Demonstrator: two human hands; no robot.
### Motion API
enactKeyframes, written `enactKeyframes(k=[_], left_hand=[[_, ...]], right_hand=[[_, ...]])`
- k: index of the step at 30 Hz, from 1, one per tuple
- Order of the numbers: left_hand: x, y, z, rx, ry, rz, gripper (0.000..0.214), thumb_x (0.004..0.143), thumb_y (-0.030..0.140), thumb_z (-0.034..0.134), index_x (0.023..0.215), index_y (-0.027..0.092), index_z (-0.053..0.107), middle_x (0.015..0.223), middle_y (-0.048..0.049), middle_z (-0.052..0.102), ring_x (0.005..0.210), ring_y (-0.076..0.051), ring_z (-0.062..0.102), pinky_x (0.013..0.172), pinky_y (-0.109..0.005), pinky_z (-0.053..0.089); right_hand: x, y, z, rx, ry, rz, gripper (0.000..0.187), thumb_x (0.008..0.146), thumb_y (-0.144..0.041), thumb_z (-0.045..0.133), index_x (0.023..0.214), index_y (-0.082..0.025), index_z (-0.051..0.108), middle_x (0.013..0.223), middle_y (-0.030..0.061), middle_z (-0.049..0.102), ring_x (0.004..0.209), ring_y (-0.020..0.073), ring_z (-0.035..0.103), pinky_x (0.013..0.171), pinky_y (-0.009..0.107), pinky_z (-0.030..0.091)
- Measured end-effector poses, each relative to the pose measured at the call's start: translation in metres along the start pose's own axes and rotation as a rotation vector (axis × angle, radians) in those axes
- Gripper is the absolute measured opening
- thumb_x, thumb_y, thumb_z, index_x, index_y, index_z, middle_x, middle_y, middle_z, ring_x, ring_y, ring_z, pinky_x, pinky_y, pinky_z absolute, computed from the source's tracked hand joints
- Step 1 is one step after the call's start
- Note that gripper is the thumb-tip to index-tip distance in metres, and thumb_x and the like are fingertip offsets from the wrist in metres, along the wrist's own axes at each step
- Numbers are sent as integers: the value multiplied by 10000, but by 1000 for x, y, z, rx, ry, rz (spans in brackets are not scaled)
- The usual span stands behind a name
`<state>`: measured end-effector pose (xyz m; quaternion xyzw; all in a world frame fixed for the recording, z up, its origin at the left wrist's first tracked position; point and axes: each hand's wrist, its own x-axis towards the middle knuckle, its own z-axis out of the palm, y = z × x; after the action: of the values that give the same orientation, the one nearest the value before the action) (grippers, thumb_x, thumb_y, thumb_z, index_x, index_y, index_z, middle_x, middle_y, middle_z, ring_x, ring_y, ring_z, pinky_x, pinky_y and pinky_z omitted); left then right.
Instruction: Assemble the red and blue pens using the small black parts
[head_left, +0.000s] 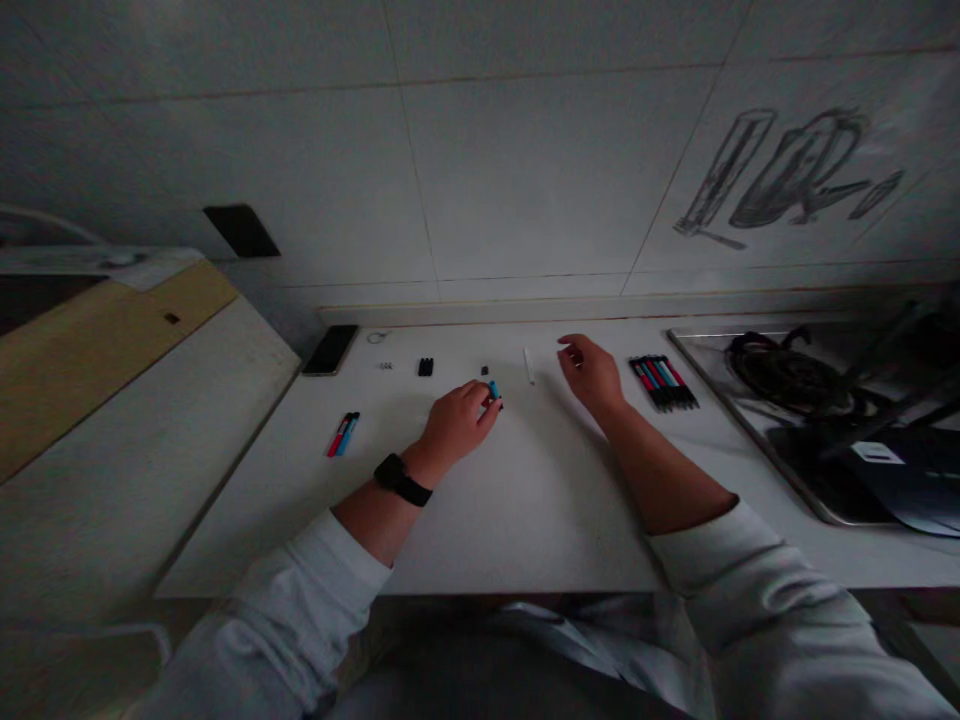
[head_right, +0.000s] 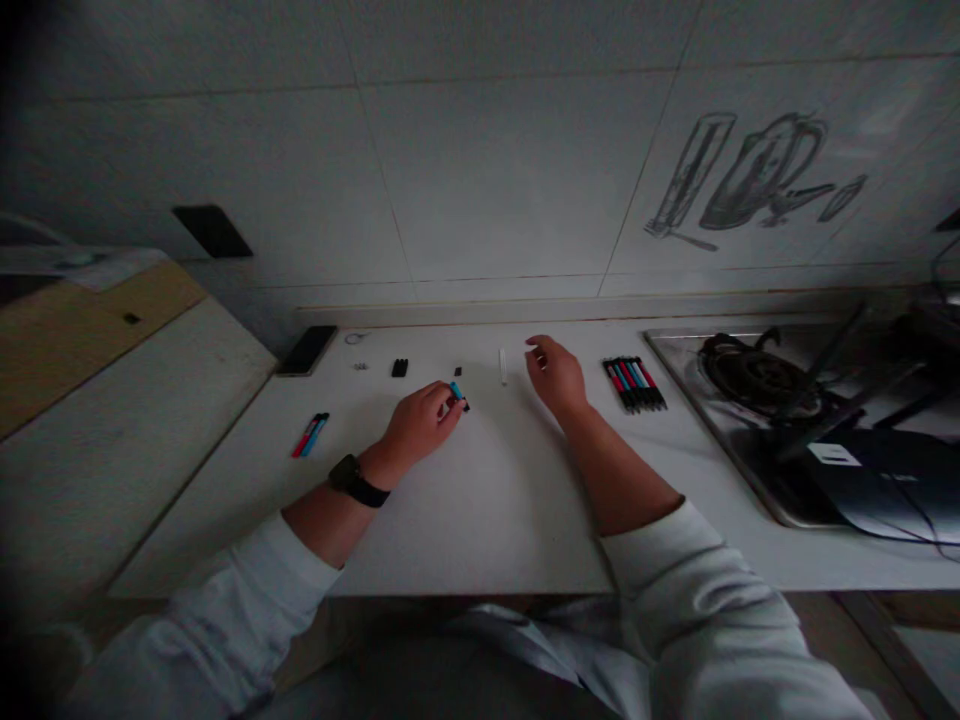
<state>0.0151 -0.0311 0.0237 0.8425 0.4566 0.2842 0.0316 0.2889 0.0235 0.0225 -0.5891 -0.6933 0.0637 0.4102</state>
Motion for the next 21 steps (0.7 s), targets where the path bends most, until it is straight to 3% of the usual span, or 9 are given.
enactKeyframes(k=[1,3,7,14,21], left_hand=[[0,0,0,6,1,8,174,1013,310,554,910,184,615,916,-53,686,823,-175,635,750,-303,477],[0,1,1,16,4,20,173,1009,309,561,903,183,616,912,-52,689,814,-176,634,726,-301,477],[0,2,0,36,-9,24,192,1017,320,546,907,183,622,907,-54,683,802,-178,628,691,-296,470],[0,4,0,40,-67,5,185,1019,319,549,927,180,630,918,-61,675,812,-177,622,714,-291,472],[0,4,0,61,-84,2,181,1015,318,555,933,178,636,935,-67,680,821,-185,629,721,-300,478]], right_hand=[[6,15,-5,-42,78,51,344,929,-299,531,1228,-192,664,975,92,732,750,197,639,753,320,488],[14,41,-12,-125,113,95,362,891,-269,541,1215,-178,674,1029,118,724,758,213,633,796,358,501],[18,70,-11,-202,20,161,347,864,-259,575,1179,-186,700,1039,120,724,837,239,633,862,390,501],[21,72,3,-290,-64,189,262,880,-293,600,1062,-203,765,1035,100,734,937,244,637,897,365,479],[22,74,1,-256,28,227,208,876,-290,561,944,-185,728,996,122,747,884,247,652,846,369,493]])
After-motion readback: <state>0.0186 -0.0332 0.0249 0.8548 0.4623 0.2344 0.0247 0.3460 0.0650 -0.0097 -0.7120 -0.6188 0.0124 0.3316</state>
